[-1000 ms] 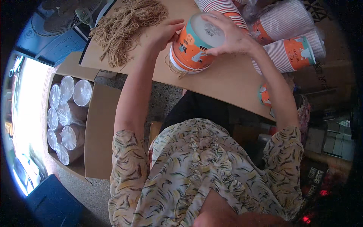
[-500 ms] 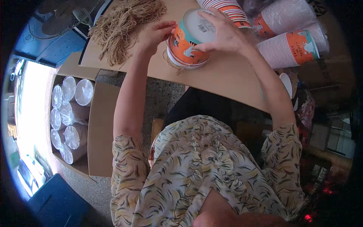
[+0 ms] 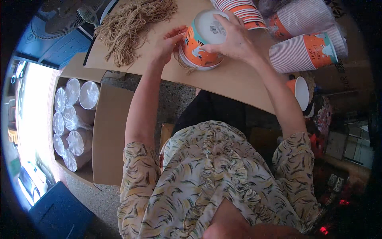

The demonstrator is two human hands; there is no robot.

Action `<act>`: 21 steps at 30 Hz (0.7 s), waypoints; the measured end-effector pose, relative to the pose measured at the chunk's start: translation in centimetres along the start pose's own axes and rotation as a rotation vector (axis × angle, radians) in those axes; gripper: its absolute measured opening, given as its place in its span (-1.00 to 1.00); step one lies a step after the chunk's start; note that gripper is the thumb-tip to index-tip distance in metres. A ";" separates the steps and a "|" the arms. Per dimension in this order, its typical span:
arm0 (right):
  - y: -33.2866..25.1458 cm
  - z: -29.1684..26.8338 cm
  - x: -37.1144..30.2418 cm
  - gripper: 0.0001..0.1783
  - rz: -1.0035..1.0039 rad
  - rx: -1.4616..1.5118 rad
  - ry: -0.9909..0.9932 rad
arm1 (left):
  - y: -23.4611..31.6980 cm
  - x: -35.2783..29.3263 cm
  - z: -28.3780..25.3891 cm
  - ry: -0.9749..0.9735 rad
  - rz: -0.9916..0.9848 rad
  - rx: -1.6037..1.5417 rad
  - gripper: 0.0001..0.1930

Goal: Manually attaching rope handles to Halloween-themed paper buckets and stacking them.

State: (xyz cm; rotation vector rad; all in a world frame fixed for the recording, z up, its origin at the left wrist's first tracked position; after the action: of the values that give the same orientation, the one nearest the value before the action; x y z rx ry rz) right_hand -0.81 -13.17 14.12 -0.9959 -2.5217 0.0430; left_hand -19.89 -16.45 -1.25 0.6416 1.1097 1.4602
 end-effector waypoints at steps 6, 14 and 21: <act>0.2 0.6 -0.3 0.17 -0.023 0.030 0.053 | -1.0 0.2 -0.1 -0.011 0.063 -0.097 -0.60; 0.4 0.8 -0.5 0.17 0.004 0.036 0.042 | -0.5 -0.6 -2.9 0.035 0.045 0.047 -0.62; 0.3 0.6 -0.4 0.16 0.029 0.050 0.038 | -2.5 -7.5 -3.6 0.284 0.506 0.533 -0.77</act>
State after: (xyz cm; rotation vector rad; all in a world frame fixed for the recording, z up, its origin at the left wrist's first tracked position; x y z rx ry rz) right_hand -0.55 -13.15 13.34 -1.0043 -2.4598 0.0950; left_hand -20.36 -24.81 -3.50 1.1781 1.6696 1.7245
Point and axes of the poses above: each hand's wrist, its own x-axis towards the middle knuckle, its own z-axis out of the palm, y = z × x, the point moved 6 cm from there along x, towards the middle knuckle, and after that the axes turned 5 degrees about y, right-handed, at the moved point
